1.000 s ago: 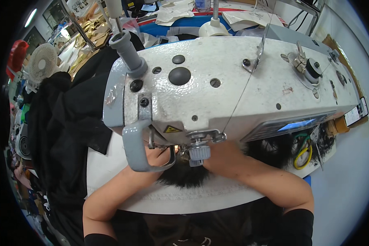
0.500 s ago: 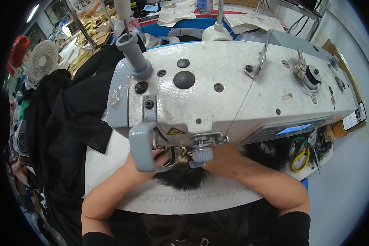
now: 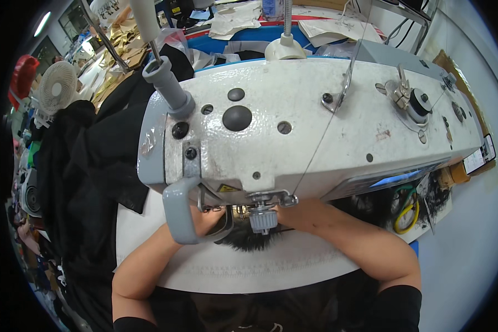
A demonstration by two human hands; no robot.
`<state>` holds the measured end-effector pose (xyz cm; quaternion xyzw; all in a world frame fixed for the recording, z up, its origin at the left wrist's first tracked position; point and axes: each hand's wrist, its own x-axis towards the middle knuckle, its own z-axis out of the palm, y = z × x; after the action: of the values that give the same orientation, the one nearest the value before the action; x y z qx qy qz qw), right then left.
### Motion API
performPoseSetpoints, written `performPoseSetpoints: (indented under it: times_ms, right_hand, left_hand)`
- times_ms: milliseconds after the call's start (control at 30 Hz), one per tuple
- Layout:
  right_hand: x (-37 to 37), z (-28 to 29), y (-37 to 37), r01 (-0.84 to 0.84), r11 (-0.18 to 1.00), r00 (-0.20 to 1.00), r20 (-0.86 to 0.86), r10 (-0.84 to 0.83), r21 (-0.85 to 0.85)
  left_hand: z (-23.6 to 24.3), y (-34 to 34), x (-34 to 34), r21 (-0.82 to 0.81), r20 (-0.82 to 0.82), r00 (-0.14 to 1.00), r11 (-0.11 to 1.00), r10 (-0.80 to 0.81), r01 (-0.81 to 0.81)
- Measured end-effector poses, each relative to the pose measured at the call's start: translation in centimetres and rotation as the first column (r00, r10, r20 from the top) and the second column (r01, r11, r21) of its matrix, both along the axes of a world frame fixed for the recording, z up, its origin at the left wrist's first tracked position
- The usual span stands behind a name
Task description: Sewing faux fur trim onto a black garment using an industrial sewing machine and trimming excess material with scissors.
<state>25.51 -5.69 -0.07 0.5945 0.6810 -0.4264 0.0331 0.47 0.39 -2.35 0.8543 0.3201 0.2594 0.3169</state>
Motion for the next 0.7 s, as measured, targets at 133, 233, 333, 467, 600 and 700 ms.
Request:
performPoseSetpoints:
  times_ms: [133, 233, 333, 467, 600, 700]
  right_hand:
    - [-0.5, 1.2, -0.2, 0.351, 0.843, 0.788, -0.358, -0.501, -0.408]
    - [-0.4, 1.1, -0.6, 0.358, 0.898, 0.846, -0.317, -0.428, -0.256]
    - [0.0, 1.0, -1.2, 0.330, 0.944, 0.918, -0.226, -0.325, -0.016]
    - [1.0, -0.1, -2.1, 0.212, 0.933, 0.977, -0.052, -0.206, 0.291]
    - [2.9, -2.3, -3.7, 0.012, 0.834, 0.982, 0.152, -0.115, 0.551]
    - [3.7, -2.8, -4.3, -0.046, 0.794, 0.975, 0.202, -0.097, 0.606]
  left_hand:
    - [-1.0, 0.2, 0.0, -0.009, -0.004, 1.000, 1.000, 0.005, -0.005]
    - [-0.5, 0.0, 0.4, -0.053, 0.024, 0.999, 0.998, 0.043, -0.042]
    - [-0.3, 0.1, 0.3, 0.013, -0.015, 0.999, 0.999, 0.039, -0.039]
    - [0.0, 0.1, 0.2, -0.043, 0.015, 0.999, 0.998, 0.036, -0.036]
    - [-0.6, 0.0, 0.1, 0.028, 0.080, 0.997, 0.999, 0.021, -0.024]
    - [-0.4, 0.3, -0.8, 0.142, 0.057, 0.995, 0.987, -0.085, 0.076]
